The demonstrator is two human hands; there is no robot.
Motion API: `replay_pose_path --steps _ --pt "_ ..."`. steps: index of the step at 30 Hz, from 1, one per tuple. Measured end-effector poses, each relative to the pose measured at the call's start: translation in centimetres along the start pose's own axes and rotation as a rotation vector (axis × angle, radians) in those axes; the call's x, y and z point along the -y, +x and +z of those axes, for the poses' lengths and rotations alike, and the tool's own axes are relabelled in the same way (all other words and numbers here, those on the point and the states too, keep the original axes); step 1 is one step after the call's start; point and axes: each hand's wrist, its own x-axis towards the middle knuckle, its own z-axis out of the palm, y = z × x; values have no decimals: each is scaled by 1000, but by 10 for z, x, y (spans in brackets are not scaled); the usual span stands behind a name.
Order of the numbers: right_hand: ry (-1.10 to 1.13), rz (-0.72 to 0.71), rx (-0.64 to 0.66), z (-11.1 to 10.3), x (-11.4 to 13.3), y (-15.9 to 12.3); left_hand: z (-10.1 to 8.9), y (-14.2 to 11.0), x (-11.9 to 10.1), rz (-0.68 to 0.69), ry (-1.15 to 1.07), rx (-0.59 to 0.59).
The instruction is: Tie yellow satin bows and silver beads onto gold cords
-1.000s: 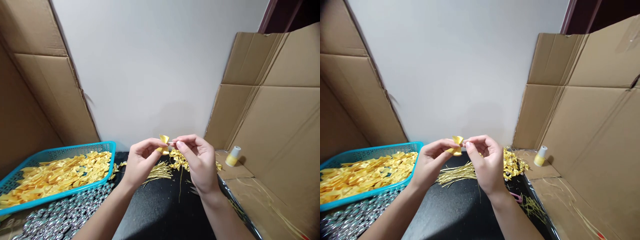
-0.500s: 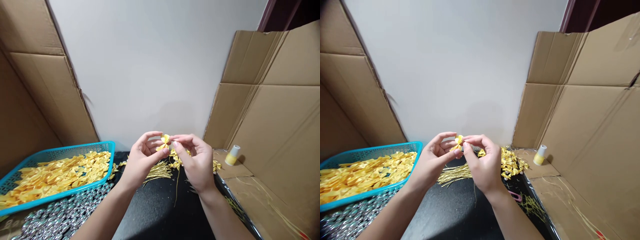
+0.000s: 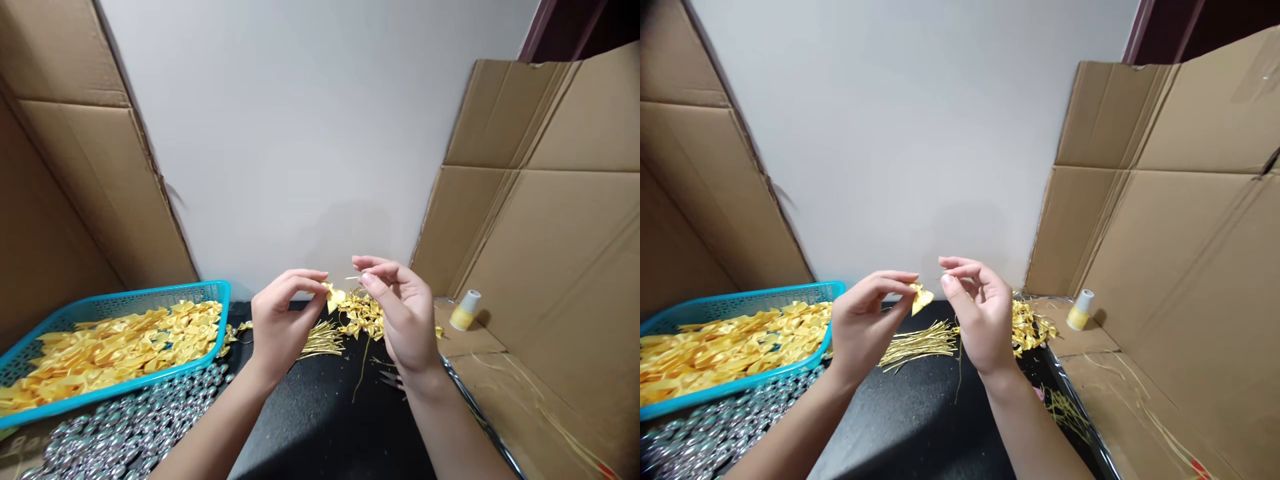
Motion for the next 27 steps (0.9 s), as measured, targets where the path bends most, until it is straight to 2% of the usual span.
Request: replay_pose_path --steps 2,5,10,16,19,23,27 --pt "-1 -5 -14 -1 0 1 -1 0 2 121 87 -50" --pt "-10 -5 -20 -1 0 2 -1 -1 3 177 109 -95" --pt "-33 11 -16 0 -2 2 1 -3 5 59 -2 -115" --pt "-66 92 86 2 2 -1 3 -1 4 -8 -100 -163" --pt "-104 103 140 4 4 -2 4 -2 3 -59 -139 -147" --pt "-45 187 197 7 1 -4 5 -2 0 -127 -196 -120" --pt "-36 210 168 8 -2 -3 5 0 -5 -204 -233 -74"
